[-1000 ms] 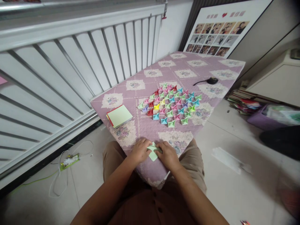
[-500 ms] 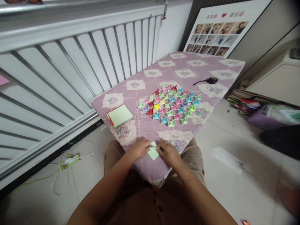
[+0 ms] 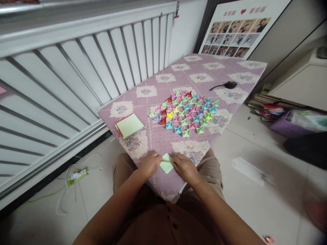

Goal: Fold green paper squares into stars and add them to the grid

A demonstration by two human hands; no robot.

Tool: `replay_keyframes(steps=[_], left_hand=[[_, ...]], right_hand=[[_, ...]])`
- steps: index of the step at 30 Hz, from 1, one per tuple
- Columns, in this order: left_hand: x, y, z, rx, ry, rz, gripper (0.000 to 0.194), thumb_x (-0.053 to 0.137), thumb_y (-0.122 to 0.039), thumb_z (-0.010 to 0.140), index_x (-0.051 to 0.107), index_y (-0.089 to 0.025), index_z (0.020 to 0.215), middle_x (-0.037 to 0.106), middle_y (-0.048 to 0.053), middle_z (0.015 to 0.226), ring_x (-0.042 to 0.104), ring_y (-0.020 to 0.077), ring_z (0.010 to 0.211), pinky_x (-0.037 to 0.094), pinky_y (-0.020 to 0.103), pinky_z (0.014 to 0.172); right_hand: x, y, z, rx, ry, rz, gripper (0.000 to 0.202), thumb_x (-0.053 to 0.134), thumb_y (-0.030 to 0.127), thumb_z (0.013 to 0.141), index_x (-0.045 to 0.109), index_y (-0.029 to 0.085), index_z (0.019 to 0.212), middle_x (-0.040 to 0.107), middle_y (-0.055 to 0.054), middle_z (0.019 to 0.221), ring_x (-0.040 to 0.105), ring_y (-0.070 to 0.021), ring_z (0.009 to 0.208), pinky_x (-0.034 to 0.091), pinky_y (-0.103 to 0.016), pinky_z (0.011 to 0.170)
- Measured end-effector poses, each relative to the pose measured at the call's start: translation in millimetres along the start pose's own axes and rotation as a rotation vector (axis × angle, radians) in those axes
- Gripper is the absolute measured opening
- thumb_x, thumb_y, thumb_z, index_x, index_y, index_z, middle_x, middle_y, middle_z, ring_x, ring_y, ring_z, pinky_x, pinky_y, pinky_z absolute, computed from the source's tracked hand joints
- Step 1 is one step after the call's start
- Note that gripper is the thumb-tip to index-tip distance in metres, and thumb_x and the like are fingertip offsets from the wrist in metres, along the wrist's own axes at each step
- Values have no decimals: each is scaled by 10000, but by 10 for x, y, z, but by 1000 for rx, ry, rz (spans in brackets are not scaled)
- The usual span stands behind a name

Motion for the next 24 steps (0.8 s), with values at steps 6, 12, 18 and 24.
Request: replay_keyframes(steps=[6,12,18,24], left_hand=[[24,-9,-37,-37,35,71,229,388,-216,932,606,-215,1003,549,52,996,504,181,943,421,300,834],[44,-36,-80,-29,9,208,205,418,-237,931,616,-230,984,553,44,1014,486,195,963,408,303,830],[75,-34,-120,7,24,266,212,414,-254,939,619,-225,983,550,39,1010,471,198,960,399,310,833],[62,-41,-158,37,26,253,226,397,-241,944,614,-222,1008,563,46,1014,476,205,967,390,322,847]], right_hand=[[16,-4,-34,-78,0,-125,237,439,210,919,609,197,754,567,-54,756,504,-186,781,404,-305,764],[11,6,-45,-115,23,-205,212,466,206,908,600,201,744,571,-52,769,492,-187,777,413,-303,749],[-15,3,-65,-143,20,-130,212,480,187,898,608,217,731,577,-44,768,492,-185,787,412,-308,747],[-31,1,-81,-161,44,-121,195,479,178,897,622,223,771,583,-43,789,493,-190,810,417,-310,749]])
Point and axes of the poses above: each hand's wrist, its own z-axis towards the middle knuckle, its own x-axis out of the palm, y = z × x, the point moved 2 cm from there along z, towards the middle knuckle
